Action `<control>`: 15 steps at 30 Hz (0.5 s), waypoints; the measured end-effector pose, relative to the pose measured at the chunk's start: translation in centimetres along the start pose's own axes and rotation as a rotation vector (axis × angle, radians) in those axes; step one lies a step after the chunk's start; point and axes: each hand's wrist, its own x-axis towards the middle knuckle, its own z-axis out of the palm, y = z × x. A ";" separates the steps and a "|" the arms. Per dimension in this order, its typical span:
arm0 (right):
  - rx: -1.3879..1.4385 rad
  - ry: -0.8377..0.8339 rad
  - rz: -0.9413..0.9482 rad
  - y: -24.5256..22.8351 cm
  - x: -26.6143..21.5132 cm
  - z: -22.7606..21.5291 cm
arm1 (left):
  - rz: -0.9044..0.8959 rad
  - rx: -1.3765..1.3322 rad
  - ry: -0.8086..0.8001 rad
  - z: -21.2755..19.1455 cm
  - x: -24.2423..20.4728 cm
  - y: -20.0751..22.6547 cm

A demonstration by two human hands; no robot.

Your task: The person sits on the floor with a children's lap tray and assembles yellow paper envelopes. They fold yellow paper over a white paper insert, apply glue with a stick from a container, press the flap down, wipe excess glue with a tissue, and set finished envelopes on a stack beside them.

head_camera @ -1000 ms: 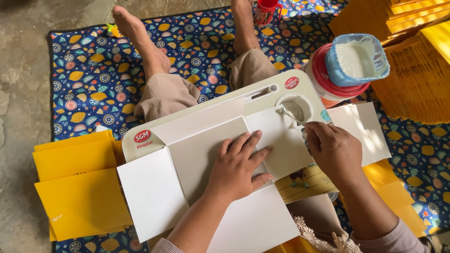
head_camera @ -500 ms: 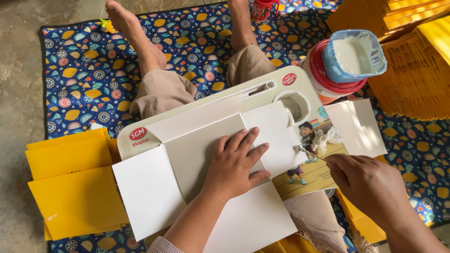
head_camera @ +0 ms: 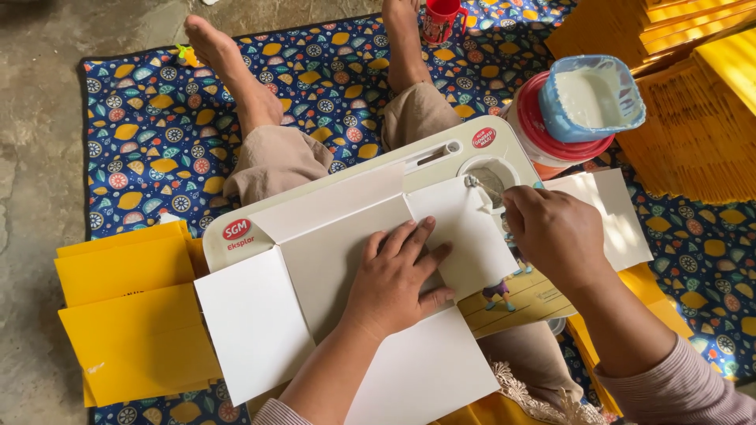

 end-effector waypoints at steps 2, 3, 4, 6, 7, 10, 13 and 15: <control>-0.008 -0.023 0.005 -0.4 -0.3 -0.5 | 0.000 -0.003 -0.004 0.0 0.0 0.0; -0.017 -0.043 0.008 -0.6 -0.4 -0.8 | 0.000 -0.005 -0.006 0.0 0.0 -0.1; -0.018 -0.046 0.010 -0.7 -0.8 -1.1 | 0.000 -0.008 -0.008 0.0 0.0 -0.1; -0.012 -0.063 -0.042 -0.8 -1.5 -1.7 | -0.010 0.010 -0.025 -0.1 0.0 0.0; -0.012 -0.066 -0.040 -1.1 -2.2 -2.1 | -0.010 0.007 -0.028 -0.8 0.1 0.3; -0.099 -0.076 0.007 -1.5 -4.3 -3.4 | 0.045 -0.075 0.143 -2.2 0.3 0.8; -0.070 -0.155 0.040 -1.0 -6.0 -4.8 | 0.042 -0.068 0.136 -2.2 0.3 0.8; -0.089 -0.268 0.083 -0.8 -6.9 -5.9 | 0.043 -0.053 0.129 -2.1 0.2 0.8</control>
